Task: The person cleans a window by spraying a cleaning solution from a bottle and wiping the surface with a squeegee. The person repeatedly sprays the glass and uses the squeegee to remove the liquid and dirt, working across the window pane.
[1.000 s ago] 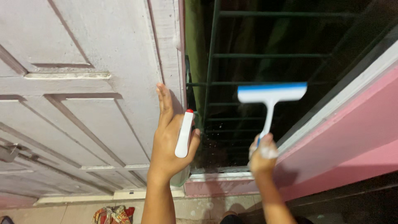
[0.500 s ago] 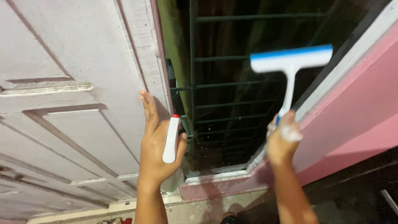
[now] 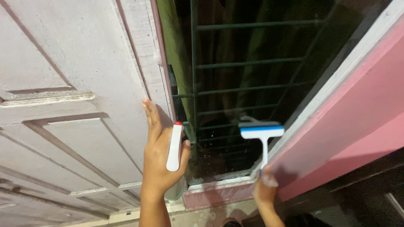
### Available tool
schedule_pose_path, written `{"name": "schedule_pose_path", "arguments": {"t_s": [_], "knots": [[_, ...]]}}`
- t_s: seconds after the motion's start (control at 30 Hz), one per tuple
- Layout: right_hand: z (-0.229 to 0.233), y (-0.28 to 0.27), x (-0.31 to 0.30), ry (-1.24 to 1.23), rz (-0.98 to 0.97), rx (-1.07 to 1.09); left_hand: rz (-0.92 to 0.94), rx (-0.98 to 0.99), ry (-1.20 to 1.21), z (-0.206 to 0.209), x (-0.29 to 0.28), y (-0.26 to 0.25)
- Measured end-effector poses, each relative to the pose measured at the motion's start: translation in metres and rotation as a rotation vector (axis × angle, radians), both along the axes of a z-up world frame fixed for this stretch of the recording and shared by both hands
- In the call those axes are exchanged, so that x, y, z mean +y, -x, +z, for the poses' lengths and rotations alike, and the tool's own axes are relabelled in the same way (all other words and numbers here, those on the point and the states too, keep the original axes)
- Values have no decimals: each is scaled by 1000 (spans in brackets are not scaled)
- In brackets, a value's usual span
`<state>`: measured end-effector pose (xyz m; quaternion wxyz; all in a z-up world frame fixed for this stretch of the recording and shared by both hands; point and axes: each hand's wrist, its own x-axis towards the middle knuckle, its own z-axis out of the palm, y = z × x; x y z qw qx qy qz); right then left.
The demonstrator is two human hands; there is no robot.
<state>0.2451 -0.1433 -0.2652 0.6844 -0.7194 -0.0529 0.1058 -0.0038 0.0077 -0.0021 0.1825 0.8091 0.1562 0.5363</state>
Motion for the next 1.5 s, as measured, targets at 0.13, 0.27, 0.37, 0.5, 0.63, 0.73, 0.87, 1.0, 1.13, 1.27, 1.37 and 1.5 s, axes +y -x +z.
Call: {"name": "schedule_pose_path", "arguments": {"t_s": [0.13,0.27,0.37,0.5,0.63,0.73,0.87,1.0,1.13,1.27,1.37,1.5], "knots": [[89,-8,17,-282,24,-97,2,1,11,-2,1,-1],[166,-8,41,-366,93,-74,17,10,-7,-1,0,-1],[157,-9,53,-401,132,-59,10,10,-17,0,-1,1],[55,6,56,-311,169,-20,18,21,12,0,0,1],[-28,35,32,61,214,34,9,10,20,-1,0,1],[-9,33,27,102,104,113,14,14,23,-1,2,1],[68,20,52,-402,253,-53,11,20,19,-2,1,1],[105,26,78,-541,404,-140,23,26,2,-1,1,1],[63,41,97,-493,505,-197,26,45,5,1,1,3],[-8,69,72,-51,418,-76,32,48,-6,1,0,2],[-32,79,54,-34,396,47,47,36,-1,1,0,0],[5,68,57,-232,354,-196,58,43,18,2,-1,-2]]}}
